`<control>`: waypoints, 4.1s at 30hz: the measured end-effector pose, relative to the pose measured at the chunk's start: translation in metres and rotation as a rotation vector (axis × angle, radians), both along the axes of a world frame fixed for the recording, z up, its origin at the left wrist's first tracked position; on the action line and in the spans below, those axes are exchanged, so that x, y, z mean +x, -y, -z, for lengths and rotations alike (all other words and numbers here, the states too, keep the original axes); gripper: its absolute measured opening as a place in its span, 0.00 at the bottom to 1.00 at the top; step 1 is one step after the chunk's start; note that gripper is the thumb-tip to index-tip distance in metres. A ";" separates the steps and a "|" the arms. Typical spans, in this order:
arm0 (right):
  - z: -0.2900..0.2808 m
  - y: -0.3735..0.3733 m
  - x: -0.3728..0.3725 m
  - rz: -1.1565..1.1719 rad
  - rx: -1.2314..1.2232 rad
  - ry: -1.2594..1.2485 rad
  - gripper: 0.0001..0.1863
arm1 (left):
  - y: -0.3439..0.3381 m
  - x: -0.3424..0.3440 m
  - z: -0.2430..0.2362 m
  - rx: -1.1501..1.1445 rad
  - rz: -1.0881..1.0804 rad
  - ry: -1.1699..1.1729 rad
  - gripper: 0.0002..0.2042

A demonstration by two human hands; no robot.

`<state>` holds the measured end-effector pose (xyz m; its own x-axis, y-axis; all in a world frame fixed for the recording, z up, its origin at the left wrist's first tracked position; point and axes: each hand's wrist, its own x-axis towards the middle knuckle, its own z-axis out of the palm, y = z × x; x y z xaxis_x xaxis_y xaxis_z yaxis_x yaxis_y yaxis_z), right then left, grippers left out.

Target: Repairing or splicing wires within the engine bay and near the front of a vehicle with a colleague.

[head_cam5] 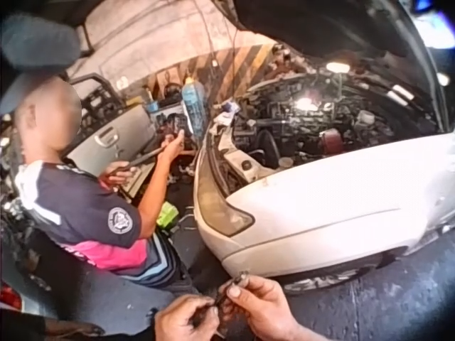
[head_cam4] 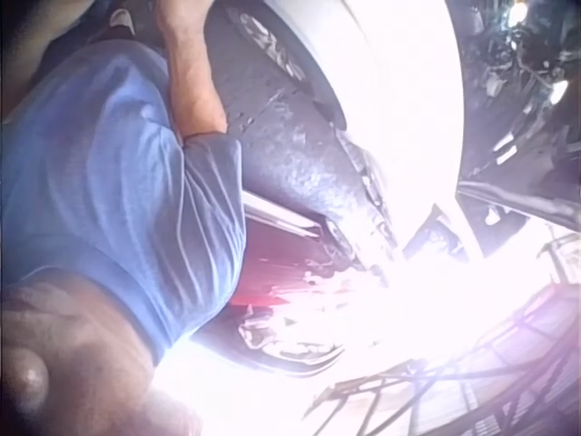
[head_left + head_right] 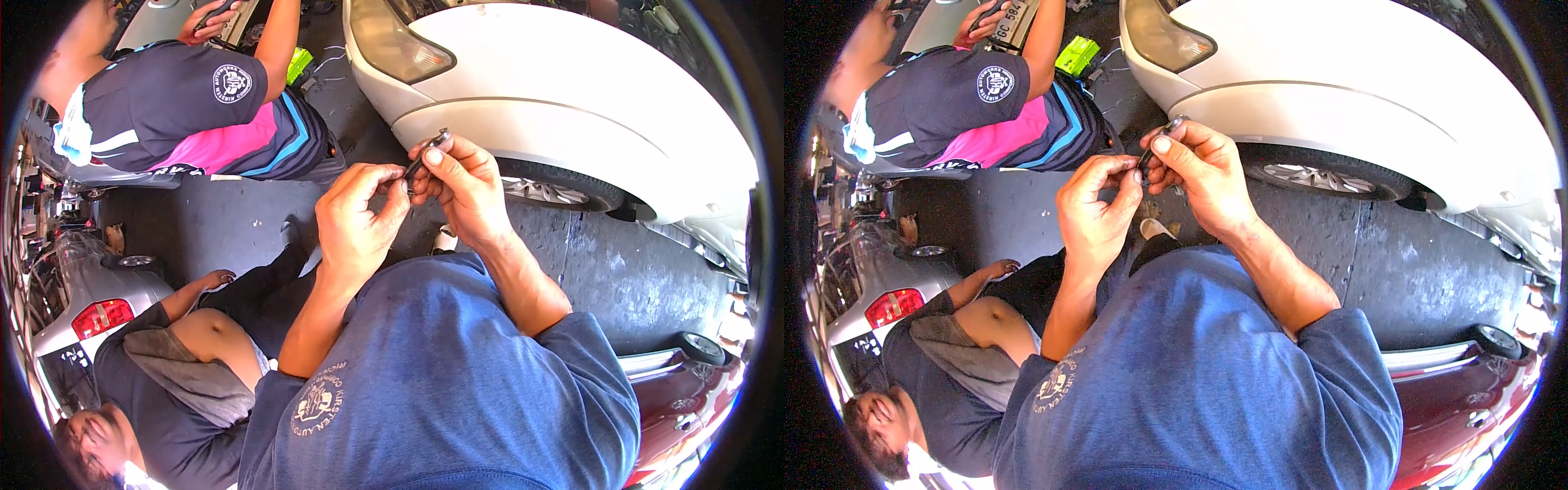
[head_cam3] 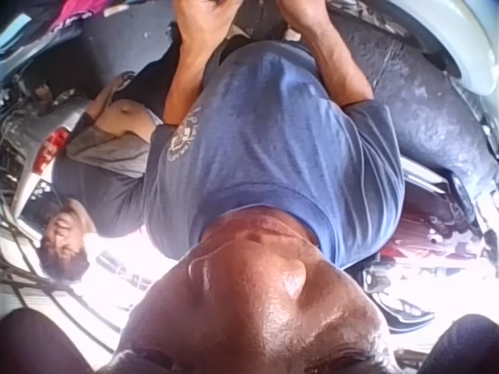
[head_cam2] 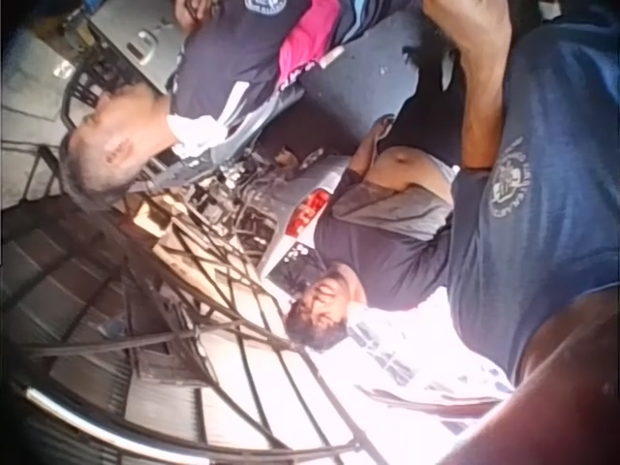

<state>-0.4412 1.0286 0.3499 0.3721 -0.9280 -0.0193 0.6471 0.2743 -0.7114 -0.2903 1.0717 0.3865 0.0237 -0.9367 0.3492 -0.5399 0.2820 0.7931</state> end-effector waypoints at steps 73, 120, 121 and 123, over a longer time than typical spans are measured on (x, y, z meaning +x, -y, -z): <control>-0.012 0.028 0.009 -0.343 -0.049 -0.441 0.11 | 0.039 0.029 0.007 0.538 0.086 -0.881 0.05; 0.019 0.031 0.007 -0.058 -0.200 -0.189 0.09 | 0.045 0.022 0.020 0.870 0.231 -0.937 0.13; 0.018 0.031 0.006 -0.072 -0.188 -0.191 0.08 | 0.045 0.022 0.020 0.869 0.232 -0.952 0.13; 0.014 0.032 0.005 -0.099 -0.165 -0.178 0.07 | 0.048 0.021 0.019 0.873 0.243 -0.979 0.13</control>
